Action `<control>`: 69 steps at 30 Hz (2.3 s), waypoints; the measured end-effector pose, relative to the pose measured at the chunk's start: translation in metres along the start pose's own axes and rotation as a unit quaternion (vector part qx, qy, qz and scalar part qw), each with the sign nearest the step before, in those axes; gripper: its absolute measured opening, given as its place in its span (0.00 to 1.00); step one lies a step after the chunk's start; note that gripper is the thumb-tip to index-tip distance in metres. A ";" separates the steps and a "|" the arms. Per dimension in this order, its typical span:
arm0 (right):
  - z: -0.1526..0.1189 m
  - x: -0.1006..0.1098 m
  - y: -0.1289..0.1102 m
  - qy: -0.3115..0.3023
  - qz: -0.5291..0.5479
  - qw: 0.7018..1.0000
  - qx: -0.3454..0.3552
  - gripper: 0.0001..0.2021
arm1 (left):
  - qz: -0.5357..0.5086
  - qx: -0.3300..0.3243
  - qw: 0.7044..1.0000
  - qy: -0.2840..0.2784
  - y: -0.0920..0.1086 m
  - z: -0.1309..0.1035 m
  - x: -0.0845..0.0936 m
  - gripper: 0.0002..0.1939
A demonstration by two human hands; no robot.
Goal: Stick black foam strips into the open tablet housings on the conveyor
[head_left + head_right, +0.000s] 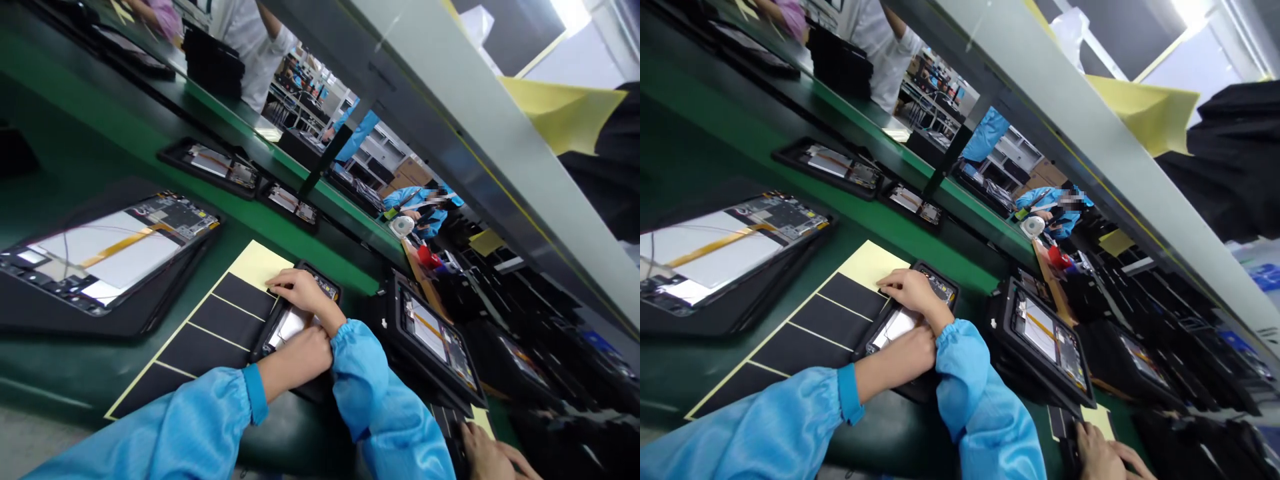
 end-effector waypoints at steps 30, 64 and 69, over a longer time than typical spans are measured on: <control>-0.165 0.014 -0.026 0.404 0.257 0.864 -0.154 0.12 | -0.190 -0.120 0.968 -0.109 -0.059 0.009 0.034 0.11; -0.189 -0.027 0.002 0.339 0.236 0.880 -0.235 0.05 | -0.314 -0.082 0.940 -0.100 -0.095 0.048 0.022 0.15; -0.195 -0.034 -0.015 0.338 0.139 0.900 -0.237 0.05 | -0.281 -0.083 0.953 -0.077 -0.098 0.046 0.023 0.16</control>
Point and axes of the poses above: each hand's wrist, its own z-axis towards the middle knuckle, its own x-axis out of the back of the hand, y = z × x, the point moved 2 cm from there along z, towards the middle knuckle, and after that the axes turned 4 degrees about -z, right-handed, at the moved point
